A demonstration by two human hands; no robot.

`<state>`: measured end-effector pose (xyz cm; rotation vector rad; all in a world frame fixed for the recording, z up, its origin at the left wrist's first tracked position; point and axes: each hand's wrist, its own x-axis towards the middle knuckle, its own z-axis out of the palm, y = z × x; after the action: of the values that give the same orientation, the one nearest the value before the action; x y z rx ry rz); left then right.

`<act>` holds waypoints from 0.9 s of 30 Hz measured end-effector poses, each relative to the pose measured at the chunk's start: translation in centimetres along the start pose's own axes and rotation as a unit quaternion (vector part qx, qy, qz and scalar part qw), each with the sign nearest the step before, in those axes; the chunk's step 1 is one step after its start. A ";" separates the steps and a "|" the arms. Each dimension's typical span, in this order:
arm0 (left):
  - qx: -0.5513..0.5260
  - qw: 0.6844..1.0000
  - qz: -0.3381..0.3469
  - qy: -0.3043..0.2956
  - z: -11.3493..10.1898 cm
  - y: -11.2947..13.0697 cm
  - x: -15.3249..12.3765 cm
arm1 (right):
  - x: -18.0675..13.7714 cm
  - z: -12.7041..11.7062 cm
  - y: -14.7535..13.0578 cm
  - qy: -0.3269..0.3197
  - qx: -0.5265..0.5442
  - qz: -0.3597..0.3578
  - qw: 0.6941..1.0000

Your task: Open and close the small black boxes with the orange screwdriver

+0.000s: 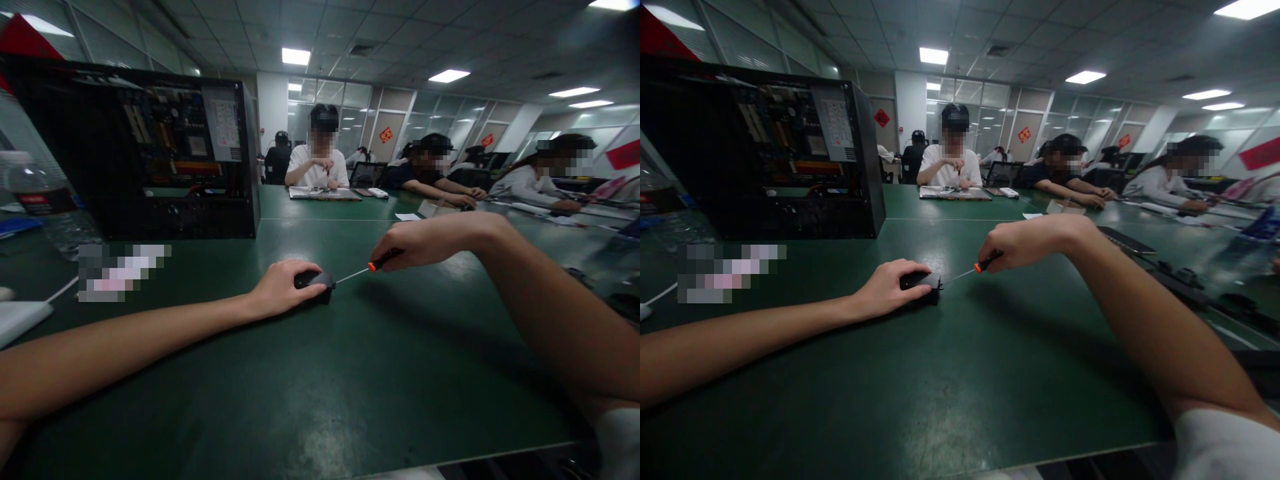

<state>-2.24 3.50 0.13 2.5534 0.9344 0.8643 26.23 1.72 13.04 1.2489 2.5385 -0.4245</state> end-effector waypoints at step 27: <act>-0.113 0.993 0.001 0.021 0.0 -0.1 -0.1 | 6.7 2.9 2.3 0.031 -0.018 -0.094 0.995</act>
<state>-2.36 3.51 0.09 2.3519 0.7970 0.9688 24.45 6.80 7.55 1.0286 2.7156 -0.3841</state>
